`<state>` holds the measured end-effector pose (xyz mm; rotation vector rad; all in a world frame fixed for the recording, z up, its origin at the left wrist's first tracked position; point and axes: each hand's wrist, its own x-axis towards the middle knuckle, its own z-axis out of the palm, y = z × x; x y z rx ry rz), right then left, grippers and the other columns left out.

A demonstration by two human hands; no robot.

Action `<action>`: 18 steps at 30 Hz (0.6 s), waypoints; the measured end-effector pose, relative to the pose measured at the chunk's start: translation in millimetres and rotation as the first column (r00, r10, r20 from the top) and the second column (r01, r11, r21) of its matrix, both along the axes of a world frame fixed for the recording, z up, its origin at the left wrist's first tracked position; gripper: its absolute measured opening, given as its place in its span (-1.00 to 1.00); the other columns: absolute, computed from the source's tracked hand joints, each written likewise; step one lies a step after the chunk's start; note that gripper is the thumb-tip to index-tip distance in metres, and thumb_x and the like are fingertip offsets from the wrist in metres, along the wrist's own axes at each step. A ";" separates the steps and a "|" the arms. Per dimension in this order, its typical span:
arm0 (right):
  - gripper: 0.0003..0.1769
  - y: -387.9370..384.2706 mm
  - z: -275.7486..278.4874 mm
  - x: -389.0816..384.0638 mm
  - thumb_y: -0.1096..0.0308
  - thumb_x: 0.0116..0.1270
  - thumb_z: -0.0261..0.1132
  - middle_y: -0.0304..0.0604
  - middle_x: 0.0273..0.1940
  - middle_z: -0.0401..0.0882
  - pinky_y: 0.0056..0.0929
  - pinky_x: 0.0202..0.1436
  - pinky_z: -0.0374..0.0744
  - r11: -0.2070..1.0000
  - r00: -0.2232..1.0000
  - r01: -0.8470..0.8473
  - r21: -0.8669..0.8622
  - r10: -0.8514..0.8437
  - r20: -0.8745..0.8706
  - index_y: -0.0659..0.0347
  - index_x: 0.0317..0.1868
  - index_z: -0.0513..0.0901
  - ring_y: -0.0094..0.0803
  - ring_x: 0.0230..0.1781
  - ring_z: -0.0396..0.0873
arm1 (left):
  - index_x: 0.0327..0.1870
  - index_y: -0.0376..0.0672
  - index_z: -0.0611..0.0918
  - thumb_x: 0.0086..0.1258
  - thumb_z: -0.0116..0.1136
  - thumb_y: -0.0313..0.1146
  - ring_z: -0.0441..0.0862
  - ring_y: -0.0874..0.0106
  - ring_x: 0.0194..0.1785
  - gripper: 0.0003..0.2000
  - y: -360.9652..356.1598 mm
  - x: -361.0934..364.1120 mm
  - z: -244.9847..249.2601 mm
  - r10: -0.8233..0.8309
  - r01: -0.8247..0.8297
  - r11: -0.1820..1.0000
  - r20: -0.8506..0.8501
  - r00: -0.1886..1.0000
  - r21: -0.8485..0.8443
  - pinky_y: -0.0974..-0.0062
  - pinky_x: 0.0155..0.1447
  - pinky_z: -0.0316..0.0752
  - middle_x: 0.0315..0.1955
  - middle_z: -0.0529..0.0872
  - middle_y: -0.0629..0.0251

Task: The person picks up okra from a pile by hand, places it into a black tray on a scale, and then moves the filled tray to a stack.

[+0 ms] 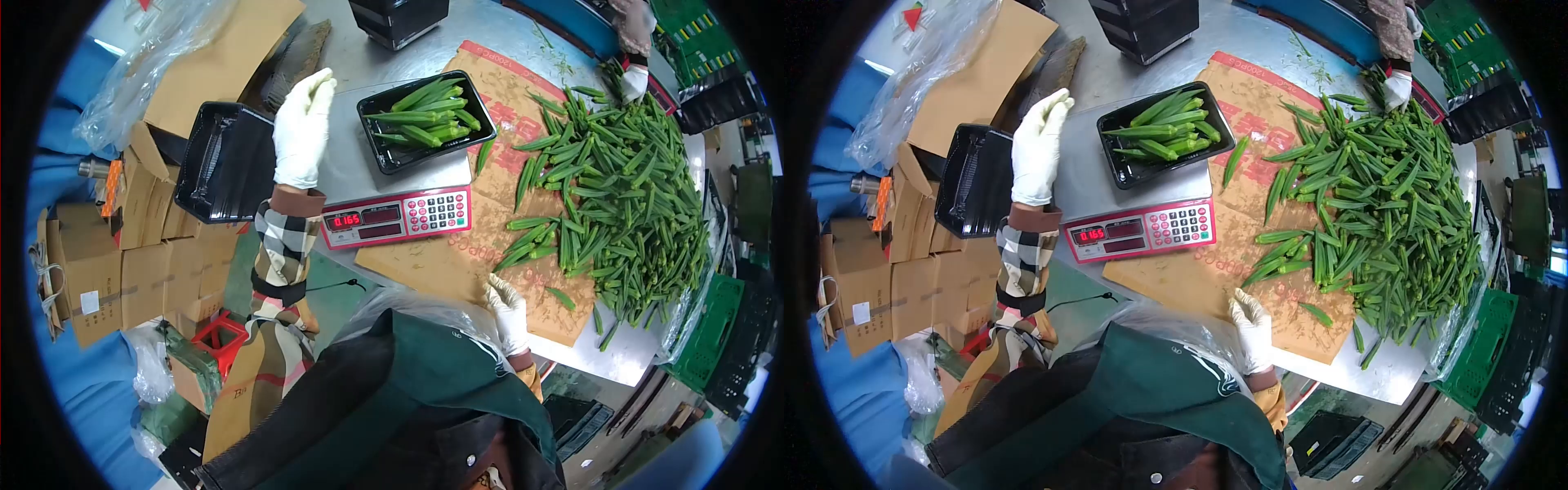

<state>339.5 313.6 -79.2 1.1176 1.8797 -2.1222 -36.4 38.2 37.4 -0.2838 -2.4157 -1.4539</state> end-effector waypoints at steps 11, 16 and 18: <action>-0.60 0.4 7.7 -8.5 0.51 0.51 0.27 -0.14 0.12 0.69 -0.56 0.13 0.57 0.998 0.999 0.028 -0.049 -0.027 0.026 0.37 0.32 0.58 -0.54 0.03 0.62 | 0.21 -0.02 0.70 0.42 0.26 -0.32 0.57 0.10 0.23 -0.66 18.7 41.1 -43.5 -0.005 -0.127 0.879 -0.276 0.961 -0.460 0.18 0.36 0.42 0.18 0.69 0.13; -0.60 3.3 1.4 -7.5 0.47 0.53 0.28 -0.16 0.09 0.71 -0.61 0.00 0.60 0.999 0.999 0.018 -0.044 -0.020 -0.036 0.34 0.33 0.57 -0.59 -0.06 0.63 | 0.31 0.09 0.66 0.37 0.33 -0.25 0.27 -0.03 0.50 -0.55 53.7 71.0 -43.9 -0.072 -0.032 0.829 -0.164 0.984 -0.558 0.10 0.54 0.21 0.48 0.38 -0.05; -0.60 8.0 8.0 -5.3 0.52 0.50 0.28 -0.12 0.13 0.69 -0.57 0.15 0.58 0.997 0.997 0.076 -0.029 -0.076 0.016 0.39 0.31 0.58 -0.54 0.04 0.61 | 0.45 -0.07 0.51 0.36 0.36 -0.29 0.33 0.03 0.44 -0.40 51.7 67.6 -26.2 -0.033 -0.018 0.898 -0.110 0.993 -0.439 0.15 0.53 0.23 0.39 0.47 -0.03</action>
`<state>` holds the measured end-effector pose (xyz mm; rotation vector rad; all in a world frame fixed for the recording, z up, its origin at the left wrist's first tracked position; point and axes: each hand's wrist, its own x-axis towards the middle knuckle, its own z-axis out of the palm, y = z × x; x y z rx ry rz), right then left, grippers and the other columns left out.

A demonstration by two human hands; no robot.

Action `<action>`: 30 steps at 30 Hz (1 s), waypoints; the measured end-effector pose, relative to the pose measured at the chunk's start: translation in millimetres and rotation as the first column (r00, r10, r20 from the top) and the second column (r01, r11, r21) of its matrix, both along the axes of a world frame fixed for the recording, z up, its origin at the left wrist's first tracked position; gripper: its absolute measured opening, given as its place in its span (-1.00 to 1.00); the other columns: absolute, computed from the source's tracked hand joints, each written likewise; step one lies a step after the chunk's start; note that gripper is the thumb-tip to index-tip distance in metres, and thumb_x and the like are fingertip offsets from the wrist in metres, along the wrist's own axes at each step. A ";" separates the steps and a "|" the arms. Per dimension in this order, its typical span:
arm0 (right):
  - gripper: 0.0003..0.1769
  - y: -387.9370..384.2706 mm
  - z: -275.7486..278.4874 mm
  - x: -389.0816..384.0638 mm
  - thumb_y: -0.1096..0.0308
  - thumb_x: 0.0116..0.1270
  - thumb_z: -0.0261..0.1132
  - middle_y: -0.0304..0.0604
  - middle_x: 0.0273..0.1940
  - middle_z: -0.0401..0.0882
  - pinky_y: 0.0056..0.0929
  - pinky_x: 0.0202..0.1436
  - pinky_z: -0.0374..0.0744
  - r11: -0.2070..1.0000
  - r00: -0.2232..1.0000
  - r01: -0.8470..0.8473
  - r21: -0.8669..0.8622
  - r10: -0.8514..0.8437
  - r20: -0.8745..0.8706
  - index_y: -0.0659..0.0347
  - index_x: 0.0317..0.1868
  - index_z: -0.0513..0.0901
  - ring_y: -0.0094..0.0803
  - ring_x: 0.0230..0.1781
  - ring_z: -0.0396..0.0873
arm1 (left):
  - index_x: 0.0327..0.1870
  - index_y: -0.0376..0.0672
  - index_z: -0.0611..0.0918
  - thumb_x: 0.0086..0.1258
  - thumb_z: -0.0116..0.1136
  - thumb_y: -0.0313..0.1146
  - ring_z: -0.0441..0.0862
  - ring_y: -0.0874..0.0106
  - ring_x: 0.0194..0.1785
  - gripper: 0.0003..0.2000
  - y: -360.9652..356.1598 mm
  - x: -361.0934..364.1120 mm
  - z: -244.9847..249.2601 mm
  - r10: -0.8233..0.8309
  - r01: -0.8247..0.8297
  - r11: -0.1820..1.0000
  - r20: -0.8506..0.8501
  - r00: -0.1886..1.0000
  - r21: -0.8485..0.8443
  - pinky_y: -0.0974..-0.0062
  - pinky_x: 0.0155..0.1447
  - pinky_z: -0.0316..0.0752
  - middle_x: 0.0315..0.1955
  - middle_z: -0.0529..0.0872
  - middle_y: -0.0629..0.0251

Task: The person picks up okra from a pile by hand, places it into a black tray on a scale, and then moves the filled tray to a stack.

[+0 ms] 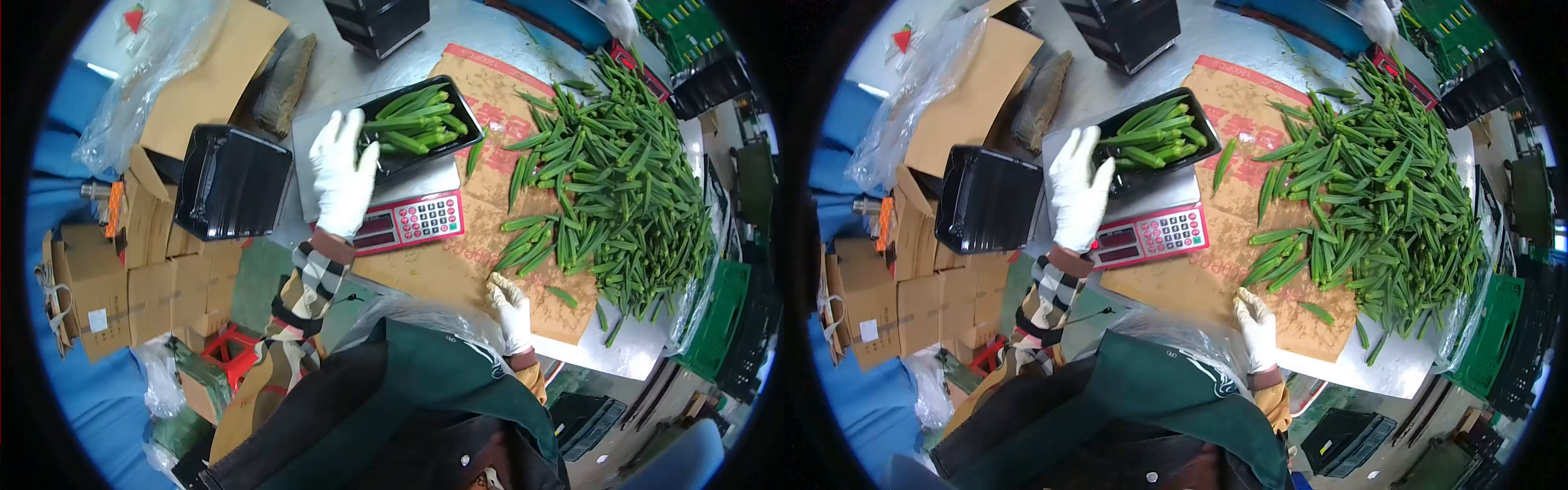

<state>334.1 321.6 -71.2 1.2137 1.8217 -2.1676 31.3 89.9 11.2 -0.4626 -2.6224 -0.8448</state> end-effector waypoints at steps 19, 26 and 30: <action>-0.65 25.1 -46.7 18.9 0.52 0.50 0.28 -0.16 -0.01 0.73 -0.53 0.06 0.65 0.988 0.991 0.133 0.075 -0.134 0.010 0.41 0.24 0.61 -0.49 -0.06 0.68 | -0.08 -0.43 0.58 0.43 0.05 -0.57 0.76 0.18 -0.36 -0.85 190.3 -213.2 -35.6 -0.585 -0.199 0.694 0.703 0.405 0.692 0.29 -0.35 0.80 -0.27 0.70 0.02; -0.67 32.0 -38.1 31.4 0.47 0.50 0.30 -0.28 -0.16 0.72 -0.61 -0.12 0.60 0.974 0.977 0.193 0.122 -0.202 0.064 0.34 0.22 0.65 -0.61 -0.22 0.61 | 0.35 -0.55 0.30 0.26 0.41 -0.31 0.69 0.21 -0.16 -0.26 234.8 -267.0 -91.8 -0.375 -0.190 0.750 0.644 0.667 0.634 0.31 -0.20 0.65 0.05 0.59 -0.13; -0.66 28.7 -51.7 39.9 0.46 0.49 0.31 -0.30 -0.19 0.71 -0.63 -0.16 0.58 0.974 0.985 0.168 0.152 -0.173 0.019 0.38 0.22 0.64 -0.63 -0.25 0.59 | 0.42 -0.41 0.34 0.42 0.30 -0.35 0.49 0.54 -0.17 -0.38 165.0 -224.0 -32.7 -0.494 0.139 0.723 0.366 0.789 0.676 0.46 -0.13 0.45 -0.23 0.52 0.41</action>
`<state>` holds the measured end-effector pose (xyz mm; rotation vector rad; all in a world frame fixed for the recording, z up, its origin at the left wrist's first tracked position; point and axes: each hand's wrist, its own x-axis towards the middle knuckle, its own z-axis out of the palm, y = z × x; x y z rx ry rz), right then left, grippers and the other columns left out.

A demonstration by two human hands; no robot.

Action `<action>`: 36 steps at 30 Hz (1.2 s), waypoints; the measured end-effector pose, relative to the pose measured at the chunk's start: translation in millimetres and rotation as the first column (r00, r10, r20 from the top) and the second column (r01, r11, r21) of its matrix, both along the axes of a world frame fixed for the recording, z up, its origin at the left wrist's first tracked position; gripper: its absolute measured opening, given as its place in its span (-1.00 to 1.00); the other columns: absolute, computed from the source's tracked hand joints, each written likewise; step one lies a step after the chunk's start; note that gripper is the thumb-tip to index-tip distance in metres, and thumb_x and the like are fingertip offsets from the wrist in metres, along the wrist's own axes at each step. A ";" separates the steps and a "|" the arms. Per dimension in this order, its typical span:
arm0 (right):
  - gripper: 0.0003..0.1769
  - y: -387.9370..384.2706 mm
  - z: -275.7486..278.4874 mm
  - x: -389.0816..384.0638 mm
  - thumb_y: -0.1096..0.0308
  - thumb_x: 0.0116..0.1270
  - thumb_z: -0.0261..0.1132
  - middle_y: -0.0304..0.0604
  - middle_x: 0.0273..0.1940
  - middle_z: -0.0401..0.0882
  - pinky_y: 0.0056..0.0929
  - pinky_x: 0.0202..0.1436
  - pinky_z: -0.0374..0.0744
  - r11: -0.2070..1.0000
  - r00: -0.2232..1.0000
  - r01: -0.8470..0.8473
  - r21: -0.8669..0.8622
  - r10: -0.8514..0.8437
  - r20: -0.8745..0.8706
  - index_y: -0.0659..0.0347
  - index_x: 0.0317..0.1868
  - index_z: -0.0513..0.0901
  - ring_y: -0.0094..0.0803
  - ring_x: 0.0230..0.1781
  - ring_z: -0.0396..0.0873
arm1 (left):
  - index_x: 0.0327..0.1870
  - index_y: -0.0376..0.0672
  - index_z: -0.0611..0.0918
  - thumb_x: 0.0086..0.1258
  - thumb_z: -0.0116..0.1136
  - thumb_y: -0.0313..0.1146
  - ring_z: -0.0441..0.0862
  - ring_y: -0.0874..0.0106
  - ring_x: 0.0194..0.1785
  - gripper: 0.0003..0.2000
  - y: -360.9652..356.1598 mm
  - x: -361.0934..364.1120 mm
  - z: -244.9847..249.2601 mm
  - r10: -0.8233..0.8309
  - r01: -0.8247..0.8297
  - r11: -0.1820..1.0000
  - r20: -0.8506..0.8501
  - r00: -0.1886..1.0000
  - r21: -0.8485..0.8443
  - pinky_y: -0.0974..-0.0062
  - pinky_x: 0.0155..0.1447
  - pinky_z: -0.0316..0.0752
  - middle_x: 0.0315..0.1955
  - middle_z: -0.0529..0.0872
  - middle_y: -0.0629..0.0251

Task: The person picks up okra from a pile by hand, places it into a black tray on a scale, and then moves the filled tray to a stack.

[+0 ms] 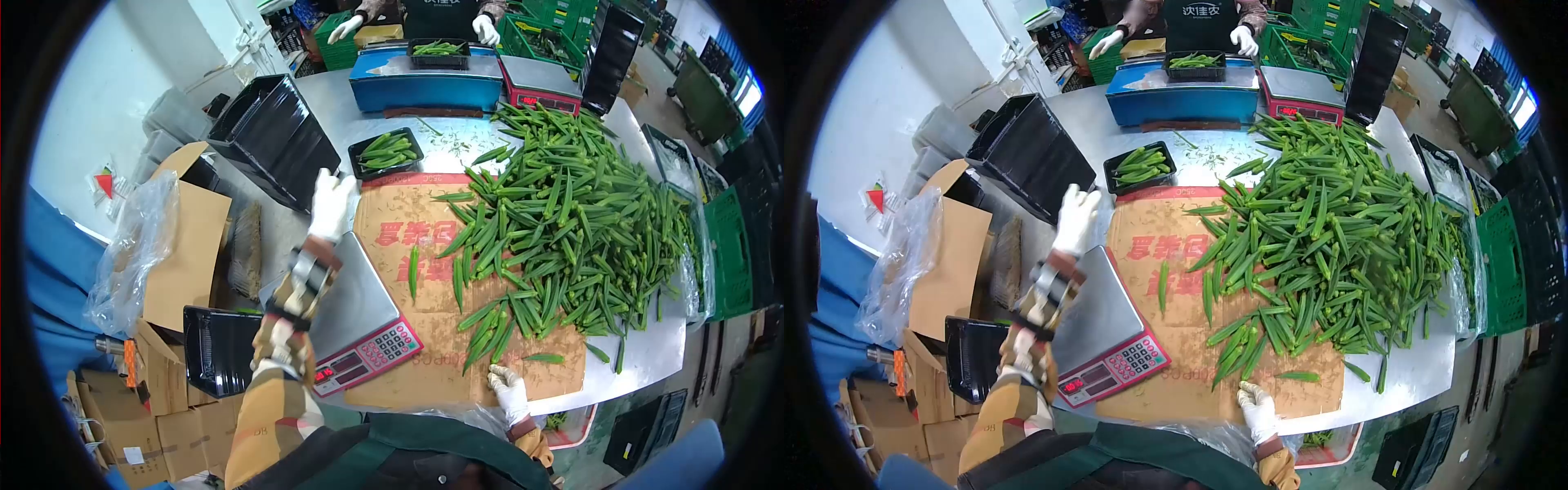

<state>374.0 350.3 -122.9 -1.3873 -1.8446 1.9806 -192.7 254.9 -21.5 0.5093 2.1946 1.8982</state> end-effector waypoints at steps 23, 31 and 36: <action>-0.56 -18.1 -4.2 17.6 0.42 0.44 0.35 -0.11 0.04 0.75 -0.51 0.11 0.61 0.995 0.995 -0.092 0.043 0.090 0.040 0.35 0.28 0.61 -0.50 -0.01 0.66 | 0.05 -0.36 0.76 0.55 0.24 -0.34 0.73 0.44 -0.01 -0.74 -383.1 182.1 91.8 0.622 -0.840 0.540 -0.647 0.441 -0.054 0.47 0.17 0.57 -0.05 0.83 0.17; -0.62 35.6 4.8 15.8 0.45 0.46 0.33 -0.08 0.12 0.72 -0.46 0.25 0.57 0.996 0.991 0.072 0.054 -0.065 -0.116 0.42 0.22 0.63 -0.41 0.09 0.64 | -0.37 -0.22 0.75 0.38 0.43 -0.35 0.61 0.39 -0.33 -0.85 -195.4 251.4 91.8 0.124 -0.399 0.870 -0.653 0.747 -0.291 0.38 -0.11 0.55 -0.36 0.72 0.26; -0.59 97.8 25.4 1.3 0.42 0.44 0.35 -0.03 0.12 0.72 -0.41 0.21 0.61 0.945 0.983 0.172 0.278 -0.147 -0.111 0.42 0.24 0.61 -0.38 0.08 0.67 | 0.14 -0.12 0.73 0.29 0.47 -0.41 0.62 0.24 0.03 -0.63 -164.7 271.0 55.2 -0.268 -0.250 0.767 -0.650 0.711 -0.591 0.30 0.19 0.50 -0.10 0.71 0.20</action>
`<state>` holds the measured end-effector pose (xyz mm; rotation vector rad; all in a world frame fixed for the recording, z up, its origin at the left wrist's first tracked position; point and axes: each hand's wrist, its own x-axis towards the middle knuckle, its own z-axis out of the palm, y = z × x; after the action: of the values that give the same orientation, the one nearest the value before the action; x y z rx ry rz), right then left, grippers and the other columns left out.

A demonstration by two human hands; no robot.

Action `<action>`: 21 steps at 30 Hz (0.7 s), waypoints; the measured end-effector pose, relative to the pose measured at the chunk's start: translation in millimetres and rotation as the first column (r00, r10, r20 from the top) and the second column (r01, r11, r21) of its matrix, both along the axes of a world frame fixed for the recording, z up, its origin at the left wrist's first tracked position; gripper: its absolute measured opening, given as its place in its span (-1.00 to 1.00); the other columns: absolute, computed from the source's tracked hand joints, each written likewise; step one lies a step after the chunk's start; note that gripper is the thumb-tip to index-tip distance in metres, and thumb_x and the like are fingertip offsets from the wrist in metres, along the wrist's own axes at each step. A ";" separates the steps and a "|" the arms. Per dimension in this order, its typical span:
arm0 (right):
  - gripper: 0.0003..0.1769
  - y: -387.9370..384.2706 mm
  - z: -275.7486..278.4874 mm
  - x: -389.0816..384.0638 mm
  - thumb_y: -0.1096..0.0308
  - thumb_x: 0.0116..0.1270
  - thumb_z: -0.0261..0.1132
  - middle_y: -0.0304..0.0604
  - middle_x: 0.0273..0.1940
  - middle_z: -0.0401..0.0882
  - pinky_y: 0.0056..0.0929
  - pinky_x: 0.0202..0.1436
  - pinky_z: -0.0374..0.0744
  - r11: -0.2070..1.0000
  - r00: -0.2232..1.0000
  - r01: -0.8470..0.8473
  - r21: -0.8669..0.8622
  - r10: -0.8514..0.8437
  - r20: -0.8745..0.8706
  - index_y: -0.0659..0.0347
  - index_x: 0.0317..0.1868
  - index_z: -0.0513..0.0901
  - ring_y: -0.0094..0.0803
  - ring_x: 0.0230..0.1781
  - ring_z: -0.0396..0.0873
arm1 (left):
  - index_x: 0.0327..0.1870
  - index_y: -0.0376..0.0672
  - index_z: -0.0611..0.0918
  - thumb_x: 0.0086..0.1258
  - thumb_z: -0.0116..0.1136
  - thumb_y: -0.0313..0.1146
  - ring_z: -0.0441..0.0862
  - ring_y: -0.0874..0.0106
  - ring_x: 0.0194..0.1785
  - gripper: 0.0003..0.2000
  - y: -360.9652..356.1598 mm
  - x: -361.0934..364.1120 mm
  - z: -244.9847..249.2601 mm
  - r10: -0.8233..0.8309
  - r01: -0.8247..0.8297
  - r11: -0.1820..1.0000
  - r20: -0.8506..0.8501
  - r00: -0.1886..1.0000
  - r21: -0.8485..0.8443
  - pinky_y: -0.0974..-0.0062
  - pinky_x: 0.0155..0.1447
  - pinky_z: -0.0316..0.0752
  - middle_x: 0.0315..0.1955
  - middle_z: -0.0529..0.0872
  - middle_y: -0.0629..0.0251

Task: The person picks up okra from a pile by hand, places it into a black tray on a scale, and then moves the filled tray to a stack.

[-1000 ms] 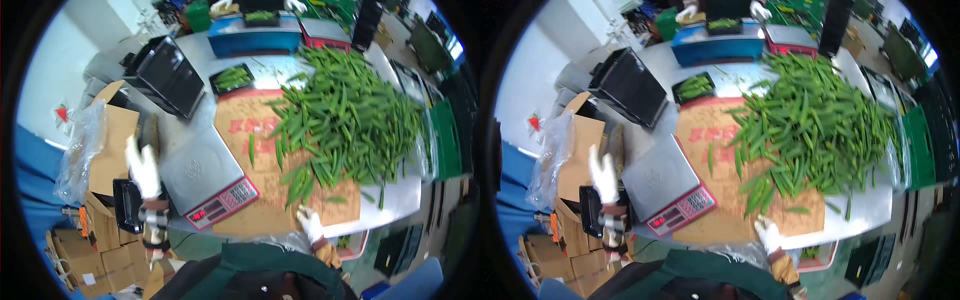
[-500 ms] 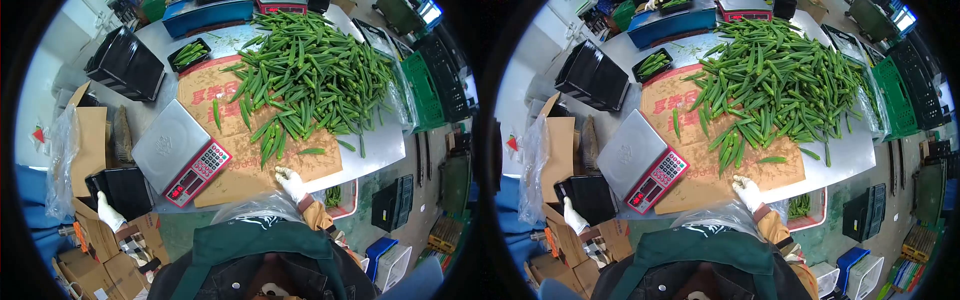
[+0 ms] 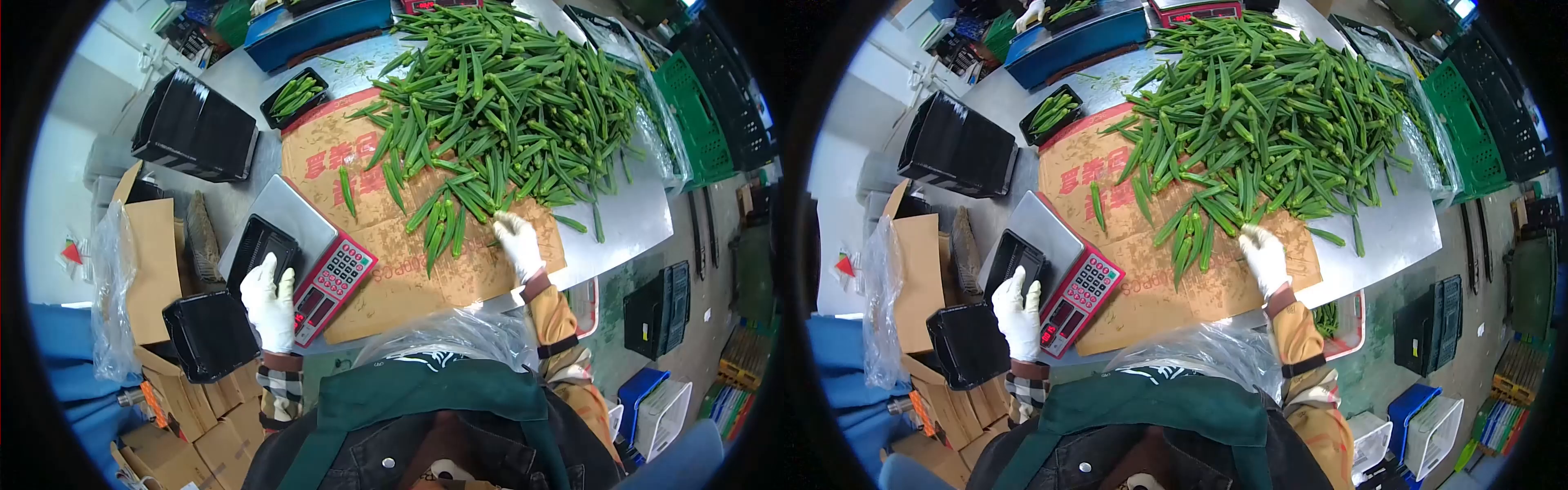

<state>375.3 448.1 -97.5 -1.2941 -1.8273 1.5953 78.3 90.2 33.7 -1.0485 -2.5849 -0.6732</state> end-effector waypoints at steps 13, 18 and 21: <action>0.07 76.8 -11.7 -83.8 0.11 0.17 0.57 0.15 0.24 0.45 -0.15 0.23 0.58 0.839 0.781 -0.199 0.506 -0.176 0.599 0.17 0.59 0.19 0.03 0.21 0.55 | 0.56 -0.38 0.17 0.15 0.54 -0.18 0.42 -0.08 0.39 0.01 220.9 102.4 -98.7 -0.331 0.455 0.848 0.400 0.855 -0.270 0.13 0.46 0.36 0.43 0.40 -0.14; 0.14 66.0 -13.1 -64.7 0.29 0.21 0.46 0.21 0.06 0.66 -0.11 0.17 0.59 0.951 0.830 -0.173 0.256 0.000 0.558 0.15 0.67 -0.06 0.06 0.05 0.65 | 0.56 -0.39 0.13 0.10 0.58 -0.21 0.52 -0.03 0.23 0.06 231.9 100.8 -99.1 -0.199 0.435 0.806 0.508 0.838 -0.401 0.11 0.29 0.50 0.28 0.47 -0.10; 0.11 43.3 -8.7 -52.7 0.27 0.24 0.44 0.22 0.03 0.69 -0.08 0.16 0.59 0.949 0.812 -0.244 0.199 0.088 0.576 0.15 0.67 -0.06 0.11 0.02 0.67 | 0.55 -0.37 0.14 0.12 0.55 -0.26 0.56 -0.04 0.18 0.01 232.3 97.0 -99.7 -0.156 0.457 0.773 0.566 0.809 -0.441 0.09 0.21 0.56 0.19 0.51 -0.07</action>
<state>322.6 491.4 -106.1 -1.6261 -2.4694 1.0383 175.3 322.5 -66.0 -1.7297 -3.2071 -0.2508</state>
